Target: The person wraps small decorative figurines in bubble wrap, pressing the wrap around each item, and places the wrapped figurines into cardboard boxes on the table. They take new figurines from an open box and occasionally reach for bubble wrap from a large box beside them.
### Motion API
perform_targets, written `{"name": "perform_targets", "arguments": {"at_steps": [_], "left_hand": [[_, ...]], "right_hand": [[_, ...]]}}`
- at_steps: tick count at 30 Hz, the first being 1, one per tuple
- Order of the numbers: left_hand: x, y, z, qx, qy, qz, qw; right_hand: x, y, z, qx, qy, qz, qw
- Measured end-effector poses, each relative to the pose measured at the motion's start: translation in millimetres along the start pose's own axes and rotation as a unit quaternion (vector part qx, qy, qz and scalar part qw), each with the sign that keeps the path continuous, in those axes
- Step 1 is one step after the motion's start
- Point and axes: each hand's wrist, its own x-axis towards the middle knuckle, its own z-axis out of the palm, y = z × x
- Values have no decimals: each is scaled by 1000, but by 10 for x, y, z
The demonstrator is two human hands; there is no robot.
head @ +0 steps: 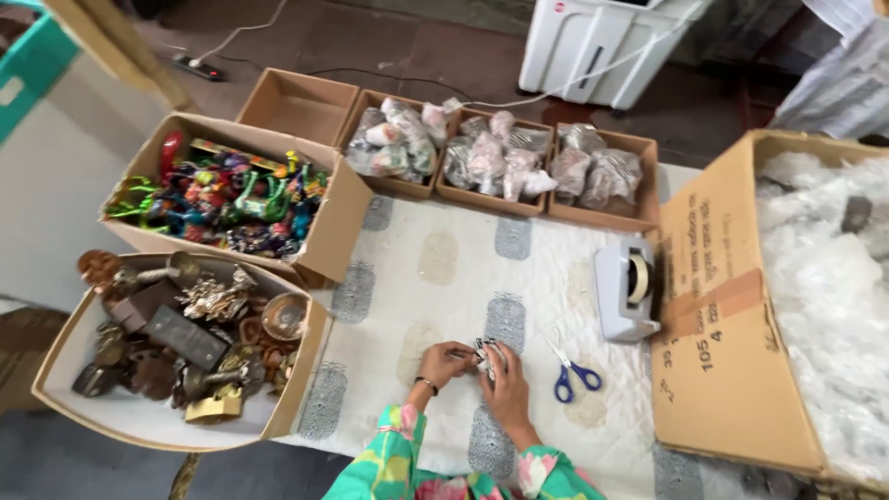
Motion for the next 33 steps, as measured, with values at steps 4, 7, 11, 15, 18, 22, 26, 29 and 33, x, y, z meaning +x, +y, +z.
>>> {"name": "perform_targets", "arguments": {"at_steps": [4,7,11,15,18,22,26,29,33], "left_hand": [[24,-26,-25,-14,-18,15,1000],[58,56,9,-29,-27,-32,999],[45,37,16,-23,-14,-35,999],[21,8,-25,-42,-29,-21,998],[67,-118,-9,-26,-21,-11,999],[55,-63,8,-12,-6,-19,1000],[9,93,-16,-2,-14,-39,999],[42,78,-16,-4,-16,-37,999],[-17,70,12,-15,-6,-33,999]], "right_hand": [[12,13,-11,-9,-15,13,1000],[52,40,-43,-9,-14,15,1000],[47,66,-45,-7,-19,6,1000],[39,75,-16,-21,-24,-2,999],[35,76,-42,-13,-19,-4,1000],[40,104,-28,-15,-26,8,1000],[34,112,-25,-7,-21,21,1000],[67,115,-54,-4,-25,24,999],[94,30,-211,36,-26,21,999]]}}
